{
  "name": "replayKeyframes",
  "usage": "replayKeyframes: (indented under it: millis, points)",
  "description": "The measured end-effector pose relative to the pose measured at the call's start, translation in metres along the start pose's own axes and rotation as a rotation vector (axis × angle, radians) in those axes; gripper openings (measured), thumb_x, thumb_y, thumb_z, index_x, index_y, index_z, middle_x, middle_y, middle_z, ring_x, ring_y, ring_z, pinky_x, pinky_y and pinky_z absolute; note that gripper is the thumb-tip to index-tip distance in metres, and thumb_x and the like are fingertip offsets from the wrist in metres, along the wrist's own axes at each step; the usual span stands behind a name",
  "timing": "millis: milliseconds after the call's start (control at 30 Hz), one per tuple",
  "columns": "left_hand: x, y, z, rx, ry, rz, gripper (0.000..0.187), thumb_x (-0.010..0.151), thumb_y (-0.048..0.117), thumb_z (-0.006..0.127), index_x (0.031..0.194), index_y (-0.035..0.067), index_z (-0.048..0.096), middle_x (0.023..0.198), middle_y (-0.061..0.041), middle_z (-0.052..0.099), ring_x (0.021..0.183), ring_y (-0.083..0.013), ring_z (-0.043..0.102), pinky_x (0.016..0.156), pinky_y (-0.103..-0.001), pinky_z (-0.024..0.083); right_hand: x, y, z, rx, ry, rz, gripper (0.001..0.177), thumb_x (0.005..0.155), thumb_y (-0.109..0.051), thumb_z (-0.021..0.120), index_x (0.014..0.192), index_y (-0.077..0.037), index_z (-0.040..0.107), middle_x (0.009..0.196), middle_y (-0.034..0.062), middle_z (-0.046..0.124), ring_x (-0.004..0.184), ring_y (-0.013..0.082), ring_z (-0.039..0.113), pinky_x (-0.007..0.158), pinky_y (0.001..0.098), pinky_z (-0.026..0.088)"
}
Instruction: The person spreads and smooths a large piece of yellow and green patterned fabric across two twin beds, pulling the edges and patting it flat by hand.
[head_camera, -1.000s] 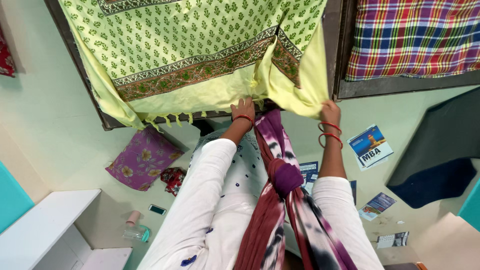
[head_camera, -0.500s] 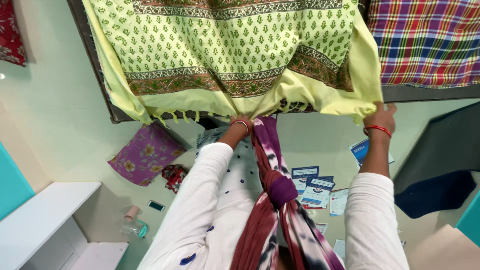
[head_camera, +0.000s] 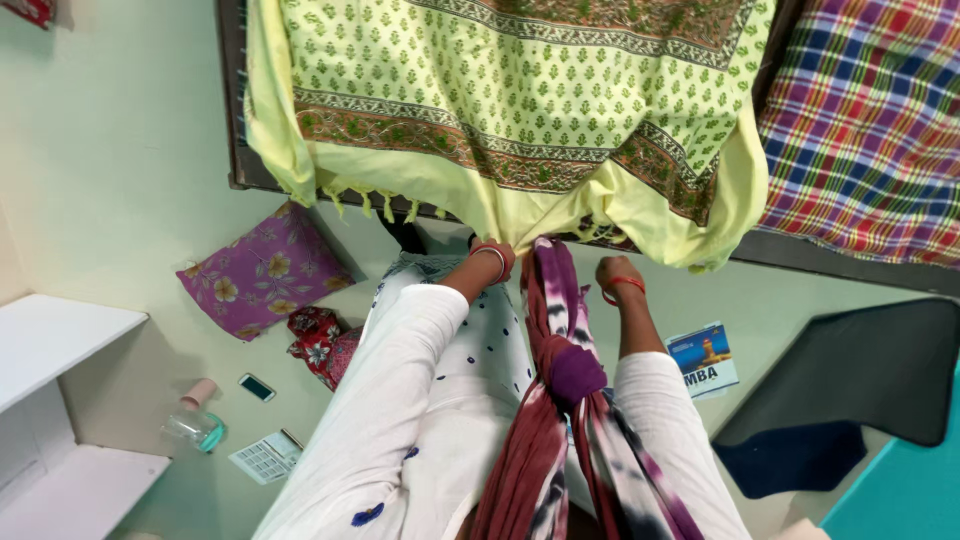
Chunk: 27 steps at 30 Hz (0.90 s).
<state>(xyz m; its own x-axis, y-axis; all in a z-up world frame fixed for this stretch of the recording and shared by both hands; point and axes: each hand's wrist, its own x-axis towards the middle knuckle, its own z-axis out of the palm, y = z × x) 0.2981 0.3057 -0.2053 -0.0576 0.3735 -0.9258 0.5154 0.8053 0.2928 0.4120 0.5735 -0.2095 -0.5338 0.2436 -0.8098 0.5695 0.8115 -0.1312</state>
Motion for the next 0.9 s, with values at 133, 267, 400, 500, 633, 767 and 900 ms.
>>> replayKeyframes:
  millis: [133, 267, 400, 500, 633, 767, 900]
  points:
    - [-0.009, -0.037, 0.026, -0.128, 0.147, -0.006, 0.045, 0.095, 0.04, 0.068, 0.135, 0.019, 0.065, 0.147, -0.005, 0.057, 0.138, -0.027, 0.051, 0.11, -0.057, 0.038, -0.018, 0.001, -0.022, 0.095, 0.159, 0.066, 0.024, 0.089, -0.024, 0.061, 0.103, -0.013, 0.077, 0.109, 0.0199, 0.074, 0.103, 0.0408, 0.068, 0.091, 0.0494, 0.054]
    - [-0.012, -0.111, 0.054, -0.422, 0.379, -0.112, 0.042, 0.093, 0.039, 0.068, 0.133, 0.024, 0.064, 0.145, -0.006, 0.051, 0.141, -0.029, 0.042, 0.11, -0.058, 0.036, 0.01, -0.056, -0.046, 0.324, 0.422, -0.109, 0.015, 0.097, -0.016, 0.061, 0.099, -0.007, 0.073, 0.096, 0.0156, 0.075, 0.09, 0.031, 0.074, 0.083, 0.0413, 0.057]
    - [-0.032, -0.207, 0.076, -0.79, 0.807, -0.322, 0.034, 0.094, 0.033, 0.07, 0.126, 0.024, 0.062, 0.139, -0.003, 0.053, 0.132, -0.0299, 0.047, 0.107, -0.054, 0.042, 0.042, -0.163, -0.052, 0.397, 0.584, -0.37, 0.005, 0.094, -0.004, 0.066, 0.098, -0.004, 0.07, 0.1, 0.0131, 0.073, 0.089, 0.0248, 0.072, 0.081, 0.0369, 0.057]
    - [-0.074, -0.273, 0.08, -0.888, 0.944, -0.476, 0.041, 0.094, 0.034, 0.073, 0.132, 0.025, 0.06, 0.151, -0.003, 0.045, 0.141, -0.0319, 0.043, 0.11, -0.053, 0.044, 0.047, -0.273, -0.032, 0.401, 0.533, -0.593, 0.01, 0.095, 0.001, 0.068, 0.101, -0.005, 0.072, 0.107, 0.0114, 0.073, 0.093, 0.024, 0.074, 0.083, 0.034, 0.06]
    - [-0.143, -0.33, 0.056, -0.877, 0.857, -0.544, 0.049, 0.09, 0.034, 0.075, 0.136, 0.04, 0.059, 0.168, -0.006, 0.014, 0.154, -0.0396, 0.018, 0.111, -0.059, 0.038, 0.041, -0.43, 0.02, 0.519, 0.077, -0.666, 0.028, 0.094, 0.002, 0.062, 0.119, -0.007, 0.069, 0.128, 0.0135, 0.069, 0.095, 0.0244, 0.077, 0.081, 0.0318, 0.061]
    - [-0.165, -0.366, 0.033, -0.851, 0.54, -0.392, 0.057, 0.09, 0.044, 0.077, 0.141, 0.049, 0.054, 0.169, -0.003, -0.018, 0.157, -0.0471, -0.011, 0.116, -0.066, 0.028, 0.054, -0.542, 0.076, 0.416, -0.047, -0.748, 0.052, 0.084, -0.001, 0.073, 0.134, -0.008, 0.061, 0.142, 0.024, 0.048, 0.101, 0.0303, 0.073, 0.084, 0.0358, 0.061]
    - [-0.149, -0.4, 0.034, -0.9, 0.565, -0.298, 0.049, 0.091, 0.04, 0.071, 0.137, 0.037, 0.053, 0.15, -0.005, 0.005, 0.141, -0.0409, 0.01, 0.109, -0.064, 0.032, 0.061, -0.616, 0.1, 0.551, -0.082, -0.64, 0.059, 0.082, -0.003, 0.076, 0.137, -0.009, 0.055, 0.146, 0.0218, 0.044, 0.109, 0.0319, 0.069, 0.087, 0.0394, 0.06]
